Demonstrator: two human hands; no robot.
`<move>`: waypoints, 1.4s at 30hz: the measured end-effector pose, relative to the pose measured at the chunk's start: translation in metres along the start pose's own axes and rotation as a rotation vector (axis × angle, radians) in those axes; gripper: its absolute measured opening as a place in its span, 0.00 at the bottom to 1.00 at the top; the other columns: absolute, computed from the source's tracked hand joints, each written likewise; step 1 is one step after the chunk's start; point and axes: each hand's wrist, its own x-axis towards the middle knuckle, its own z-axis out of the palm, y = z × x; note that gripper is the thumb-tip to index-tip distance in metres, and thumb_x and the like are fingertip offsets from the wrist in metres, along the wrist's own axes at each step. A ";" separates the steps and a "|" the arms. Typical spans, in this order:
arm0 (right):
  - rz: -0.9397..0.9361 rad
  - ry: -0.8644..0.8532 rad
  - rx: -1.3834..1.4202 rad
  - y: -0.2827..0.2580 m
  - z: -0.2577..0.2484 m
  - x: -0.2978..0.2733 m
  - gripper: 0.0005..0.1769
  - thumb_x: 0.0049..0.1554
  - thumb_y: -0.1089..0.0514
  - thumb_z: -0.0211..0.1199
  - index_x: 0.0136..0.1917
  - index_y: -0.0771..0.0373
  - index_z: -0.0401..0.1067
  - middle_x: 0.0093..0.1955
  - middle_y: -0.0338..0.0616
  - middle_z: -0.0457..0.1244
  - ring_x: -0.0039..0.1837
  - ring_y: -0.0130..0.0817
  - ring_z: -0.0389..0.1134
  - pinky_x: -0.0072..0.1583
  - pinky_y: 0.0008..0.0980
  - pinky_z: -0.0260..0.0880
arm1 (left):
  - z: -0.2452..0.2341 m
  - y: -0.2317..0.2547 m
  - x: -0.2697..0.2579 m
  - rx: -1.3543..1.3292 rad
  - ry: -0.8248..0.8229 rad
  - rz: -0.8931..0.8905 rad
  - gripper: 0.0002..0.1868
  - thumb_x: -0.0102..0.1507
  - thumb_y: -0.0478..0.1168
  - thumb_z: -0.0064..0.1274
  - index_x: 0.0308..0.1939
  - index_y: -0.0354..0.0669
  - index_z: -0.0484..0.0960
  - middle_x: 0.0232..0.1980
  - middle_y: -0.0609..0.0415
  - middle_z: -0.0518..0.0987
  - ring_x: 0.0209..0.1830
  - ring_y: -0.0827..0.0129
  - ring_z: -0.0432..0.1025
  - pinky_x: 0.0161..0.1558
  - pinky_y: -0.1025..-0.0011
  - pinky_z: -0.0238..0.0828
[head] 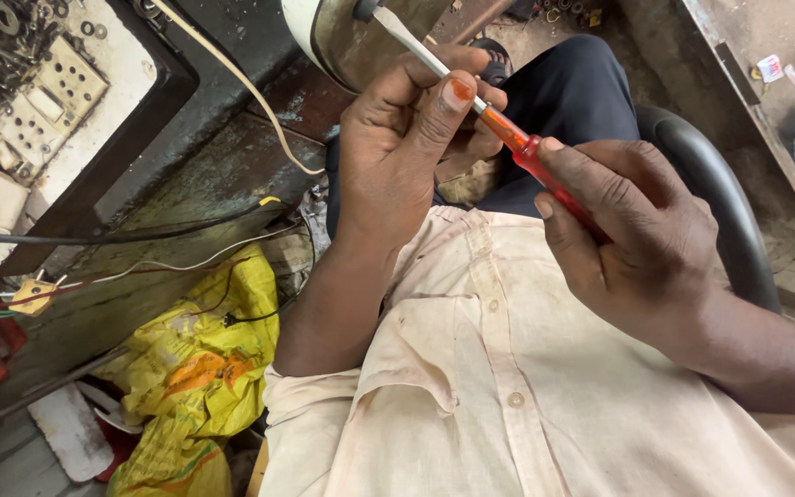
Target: The person tests a table fan by turning it on and off, then uses a screwdriver to remove the base cover and access the internal wiring. They manipulate wires and components inside the base while the fan remains on the workbench.
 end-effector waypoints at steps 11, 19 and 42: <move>-0.017 0.003 0.081 0.009 0.006 -0.010 0.20 0.60 0.66 0.68 0.64 0.72 0.69 0.53 0.58 0.68 0.50 0.44 0.73 0.48 0.36 0.74 | -0.008 -0.006 -0.008 0.113 -0.008 0.021 0.14 0.76 0.43 0.56 0.56 0.35 0.80 0.44 0.48 0.85 0.39 0.73 0.81 0.40 0.77 0.82; 0.146 -0.115 0.200 0.011 0.008 -0.019 0.23 0.59 0.63 0.69 0.66 0.73 0.70 0.45 0.53 0.68 0.37 0.34 0.67 0.39 0.33 0.66 | -0.015 -0.010 -0.015 0.144 -0.037 0.053 0.14 0.77 0.43 0.55 0.58 0.35 0.80 0.43 0.48 0.85 0.37 0.72 0.81 0.40 0.76 0.81; -0.067 0.006 0.308 0.018 0.015 -0.006 0.20 0.63 0.64 0.66 0.65 0.74 0.69 0.54 0.57 0.67 0.50 0.41 0.72 0.50 0.33 0.73 | -0.020 0.004 -0.017 0.163 0.000 0.071 0.14 0.78 0.40 0.56 0.59 0.31 0.79 0.39 0.47 0.84 0.33 0.69 0.78 0.38 0.75 0.77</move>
